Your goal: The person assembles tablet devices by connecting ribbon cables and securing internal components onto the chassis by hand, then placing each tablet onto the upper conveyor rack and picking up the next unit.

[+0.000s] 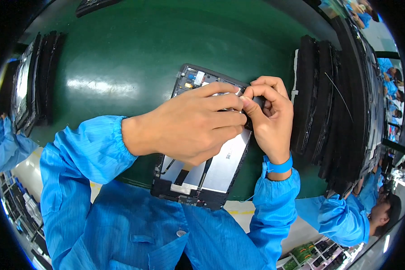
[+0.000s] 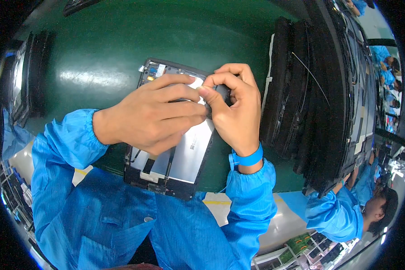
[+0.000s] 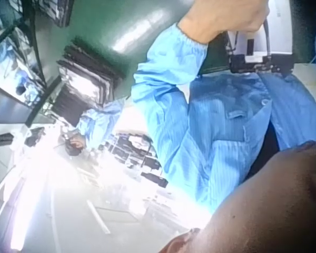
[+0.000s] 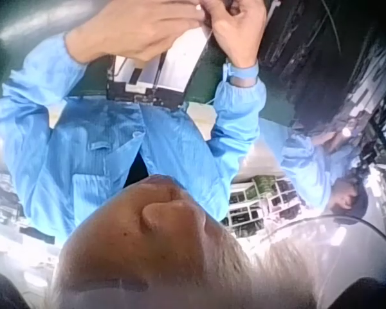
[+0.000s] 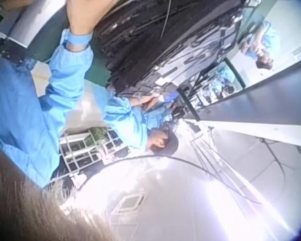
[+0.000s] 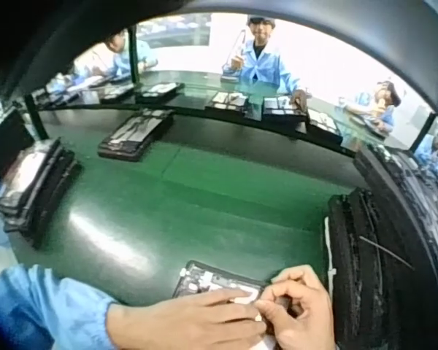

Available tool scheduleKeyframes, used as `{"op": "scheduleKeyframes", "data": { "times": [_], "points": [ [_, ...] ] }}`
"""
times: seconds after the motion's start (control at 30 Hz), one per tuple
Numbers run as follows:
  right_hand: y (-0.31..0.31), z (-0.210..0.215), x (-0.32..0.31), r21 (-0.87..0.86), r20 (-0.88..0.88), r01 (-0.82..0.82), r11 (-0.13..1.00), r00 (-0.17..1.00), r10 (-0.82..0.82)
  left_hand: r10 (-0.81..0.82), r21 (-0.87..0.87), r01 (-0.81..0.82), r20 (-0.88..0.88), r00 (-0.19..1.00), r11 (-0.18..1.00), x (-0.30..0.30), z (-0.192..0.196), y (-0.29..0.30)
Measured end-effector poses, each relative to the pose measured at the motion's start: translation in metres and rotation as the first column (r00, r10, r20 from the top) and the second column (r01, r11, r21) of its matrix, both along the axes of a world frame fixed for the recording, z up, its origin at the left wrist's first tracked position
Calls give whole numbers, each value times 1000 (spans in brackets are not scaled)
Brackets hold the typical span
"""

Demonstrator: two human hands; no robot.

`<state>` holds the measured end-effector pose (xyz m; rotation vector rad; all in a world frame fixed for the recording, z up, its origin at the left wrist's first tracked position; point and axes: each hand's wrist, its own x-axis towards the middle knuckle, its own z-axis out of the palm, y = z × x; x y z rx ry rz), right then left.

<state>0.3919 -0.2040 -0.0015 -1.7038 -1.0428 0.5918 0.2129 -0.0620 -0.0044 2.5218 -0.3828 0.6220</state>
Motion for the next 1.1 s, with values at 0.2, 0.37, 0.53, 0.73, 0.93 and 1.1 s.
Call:
{"op": "scheduleKeyframes", "data": {
  "times": [0.2,0.37,0.53,0.73,0.93,1.1],
  "points": [
    [-15,27,-1,-193,-248,-57,979,969,7,10,-34,-10,-18,1000,999,1,-1,3],
    [-28,21,-2,-114,-265,-108,988,961,74,25,-39,-25,-13,1000,999,-1,0,3],
    [-29,23,-4,-131,-323,-104,986,945,56,12,-46,-13,-32,999,999,0,-2,4],
    [-30,20,-2,-119,-336,-113,986,939,67,6,-74,-10,-48,999,997,-1,-2,5],
    [-30,19,-2,-93,-346,-106,990,936,68,21,-78,-23,-24,999,997,0,-6,3],
    [-32,13,-1,-69,-345,-119,991,934,88,24,-73,-25,-11,1000,997,0,-7,2]
  ]
}}
